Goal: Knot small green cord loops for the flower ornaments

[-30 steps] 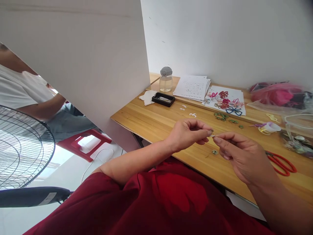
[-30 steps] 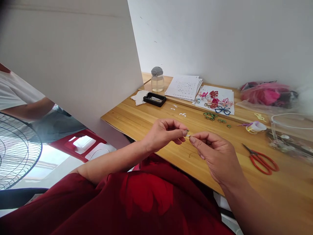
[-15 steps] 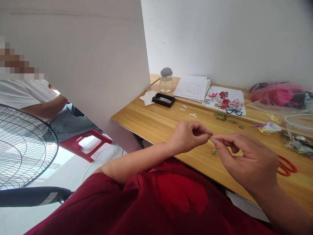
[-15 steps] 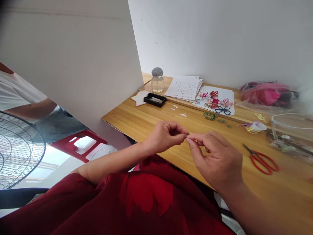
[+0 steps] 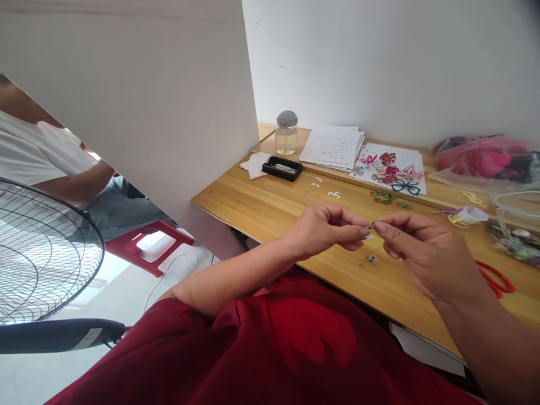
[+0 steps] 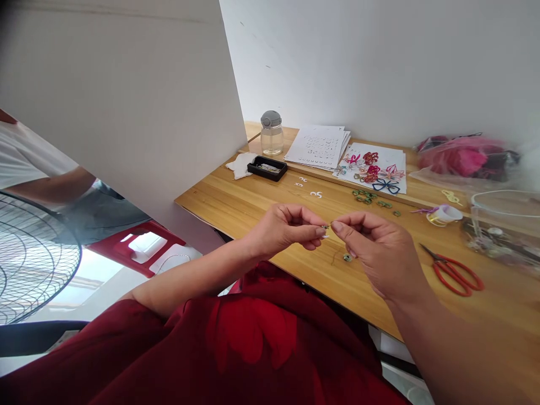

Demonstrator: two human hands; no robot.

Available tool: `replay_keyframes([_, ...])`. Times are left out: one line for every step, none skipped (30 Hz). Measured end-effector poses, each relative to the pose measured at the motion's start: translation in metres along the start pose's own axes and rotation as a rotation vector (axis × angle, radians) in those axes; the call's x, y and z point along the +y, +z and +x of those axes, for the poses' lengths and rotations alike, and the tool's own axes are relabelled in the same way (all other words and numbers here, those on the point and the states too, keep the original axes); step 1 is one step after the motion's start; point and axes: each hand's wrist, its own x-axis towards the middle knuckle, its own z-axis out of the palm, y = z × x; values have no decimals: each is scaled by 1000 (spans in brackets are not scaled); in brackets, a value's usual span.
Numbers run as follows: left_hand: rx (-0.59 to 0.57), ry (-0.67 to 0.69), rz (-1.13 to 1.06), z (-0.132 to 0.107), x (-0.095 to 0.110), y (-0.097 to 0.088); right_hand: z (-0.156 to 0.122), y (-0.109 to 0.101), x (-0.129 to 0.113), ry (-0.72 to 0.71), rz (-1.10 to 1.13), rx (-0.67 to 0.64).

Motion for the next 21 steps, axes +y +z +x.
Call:
replay_keyframes([9, 11, -15, 0, -1, 0, -1, 1, 1, 46, 52, -22])
replay_keyframes([18, 21, -28, 1, -1, 0, -3, 3, 1, 83, 90, -40])
replay_keyframes([29, 28, -37, 1, -1, 0, -4, 4, 1, 108, 111, -51])
replay_keyframes([42, 33, -43, 1, -2, 0, -6, 6, 2, 120, 114, -59])
replay_keyframes([58, 33, -45, 1, -2, 0, -8, 7, 2, 121, 103, -60])
replay_keyframes([74, 28, -43, 2, -2, 0, -9, 7, 2, 112, 84, -53])
replay_keyframes([90, 22, -37, 2, -2, 0, -11, 8, 3, 98, 60, -44])
replay_keyframes([106, 17, -31, 2, -3, -1, -11, 8, 3, 79, 34, -33])
replay_keyframes([121, 16, -23, 3, -3, -1, -12, 9, 4, 58, 9, -19])
replay_keyframes([136, 18, -15, 3, -3, -2, -12, 9, 3, 38, -18, -5])
replay_keyframes([151, 21, -5, 3, -3, -2, -12, 10, 3, 21, -45, 7])
replay_keyframes([165, 24, 4, 4, -3, -3, -13, 11, 2, 7, -74, 17])
replay_keyframes([176, 26, 10, 4, -3, -3, -14, 12, 2, -4, -101, 24])
replay_keyframes([185, 28, 14, 5, -3, -3, -15, 14, 1, -10, -127, 33])
replay_keyframes([191, 29, 17, 6, -4, -4, -17, 16, 1, -13, -149, 46])
replay_keyframes([196, 31, 20, 7, -5, -4, -19, 18, 2, -17, -173, 64])
replay_keyframes([201, 36, 31, 8, -6, -4, -21, 19, 2, -34, -206, 88])
replay_keyframes([210, 45, 53, 9, -8, -5, -23, 20, 4, -71, -253, 110])
replay_keyframes([219, 60, 92, 10, -9, -5, -24, 21, 6, -136, -315, 125])
replay_keyframes([228, 81, 146, 11, -11, -6, -25, 20, 7, -226, -387, 129])
replay_keyframes([233, 108, 209, 12, -13, -7, -25, 19, 9, -330, -459, 118])
